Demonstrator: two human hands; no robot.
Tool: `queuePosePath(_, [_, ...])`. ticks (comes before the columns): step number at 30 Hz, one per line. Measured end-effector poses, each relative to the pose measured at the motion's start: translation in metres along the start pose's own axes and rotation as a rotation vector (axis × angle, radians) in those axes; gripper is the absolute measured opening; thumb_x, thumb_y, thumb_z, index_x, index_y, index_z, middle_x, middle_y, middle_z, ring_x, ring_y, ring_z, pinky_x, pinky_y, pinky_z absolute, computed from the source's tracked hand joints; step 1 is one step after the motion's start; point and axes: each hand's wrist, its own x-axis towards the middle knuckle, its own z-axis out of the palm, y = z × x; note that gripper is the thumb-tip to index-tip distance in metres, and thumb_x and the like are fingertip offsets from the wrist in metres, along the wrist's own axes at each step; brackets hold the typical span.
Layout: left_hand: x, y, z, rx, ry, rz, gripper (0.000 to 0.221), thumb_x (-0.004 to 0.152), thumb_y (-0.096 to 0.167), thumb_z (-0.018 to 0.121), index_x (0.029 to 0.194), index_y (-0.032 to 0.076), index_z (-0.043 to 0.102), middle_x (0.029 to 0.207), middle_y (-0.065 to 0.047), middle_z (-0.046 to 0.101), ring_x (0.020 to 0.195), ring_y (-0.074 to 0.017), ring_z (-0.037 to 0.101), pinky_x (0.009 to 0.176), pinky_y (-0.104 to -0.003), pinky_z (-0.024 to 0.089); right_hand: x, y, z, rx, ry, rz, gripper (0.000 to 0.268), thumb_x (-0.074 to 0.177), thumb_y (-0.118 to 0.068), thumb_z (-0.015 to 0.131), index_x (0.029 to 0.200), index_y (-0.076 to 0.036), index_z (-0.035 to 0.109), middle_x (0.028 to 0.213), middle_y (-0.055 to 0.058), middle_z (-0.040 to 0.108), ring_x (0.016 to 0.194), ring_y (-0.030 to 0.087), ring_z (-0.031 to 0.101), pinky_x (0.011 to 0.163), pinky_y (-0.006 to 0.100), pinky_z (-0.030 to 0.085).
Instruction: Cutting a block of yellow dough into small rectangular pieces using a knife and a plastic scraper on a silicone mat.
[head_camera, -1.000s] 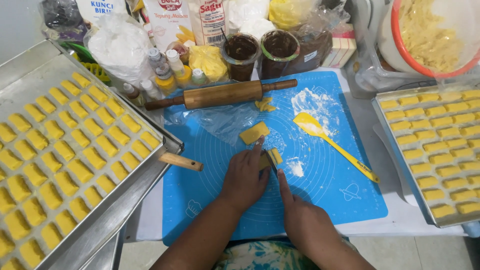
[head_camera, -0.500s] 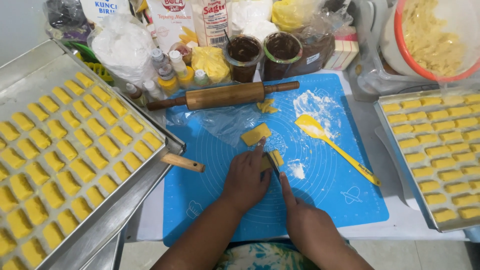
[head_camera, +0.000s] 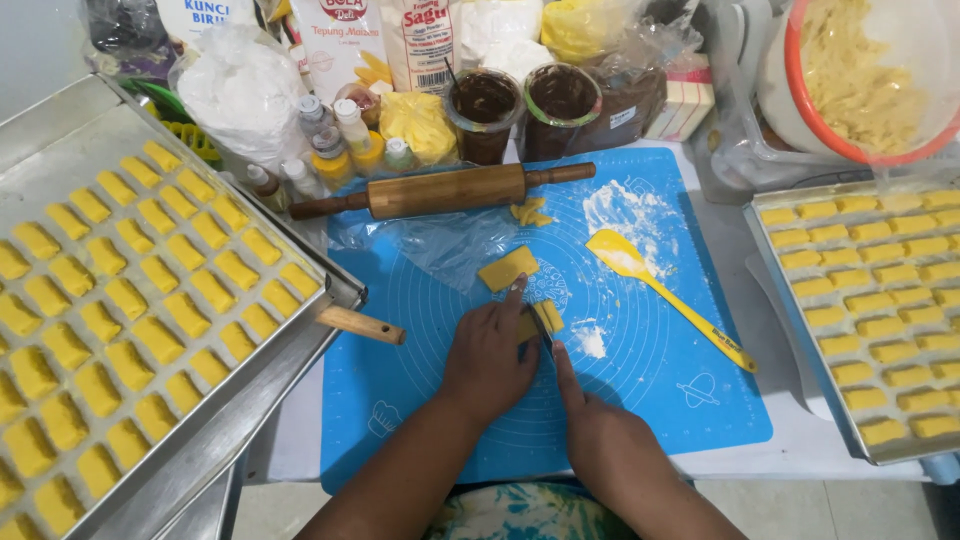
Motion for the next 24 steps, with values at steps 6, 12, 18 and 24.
queuePosePath(6, [0.0,-0.001,0.002,0.011,-0.01,-0.012,0.077,0.096,0.026,0.066,0.161,0.004,0.03,0.127,-0.012,0.07,0.118,-0.0322,0.063,0.103,-0.05,0.046,-0.002,-0.003,-0.004,0.0,-0.036,0.012,0.092,0.101,-0.015,0.043,0.169,-0.026,-0.019,0.103,0.007,0.068,0.079,0.026,0.069,0.062,0.04,0.056])
queuePosePath(12, [-0.001,-0.003,0.005,0.029,0.005,-0.008,0.077,0.095,0.024,0.067,0.161,0.004,0.032,0.125,-0.01,0.069,0.116,-0.0319,0.062,0.102,-0.051,0.046,0.009,-0.002,0.003,-0.041,-0.021,0.006,0.094,0.098,-0.009,0.042,0.169,-0.021,-0.018,0.096,0.007,0.07,0.072,0.027,0.068,0.055,0.042,0.052])
queuePosePath(18, [0.0,-0.003,0.003,-0.002,-0.004,-0.016,0.079,0.094,0.025,0.069,0.161,0.005,0.032,0.123,-0.01,0.07,0.113,-0.0318,0.063,0.099,-0.049,0.047,0.002,0.005,0.014,-0.105,-0.015,-0.029,0.095,0.1,-0.013,0.045,0.168,-0.018,-0.02,0.093,0.005,0.068,0.069,0.022,0.066,0.052,0.038,0.05])
queuePosePath(24, [-0.001,-0.002,0.003,-0.013,-0.026,-0.044,0.078,0.095,0.023,0.068,0.161,0.006,0.03,0.128,-0.011,0.069,0.12,-0.0319,0.062,0.105,-0.051,0.044,-0.011,0.001,0.001,-0.085,-0.085,0.022,0.098,0.1,-0.015,0.046,0.167,-0.024,-0.026,0.101,0.004,0.068,0.075,0.021,0.067,0.059,0.035,0.053])
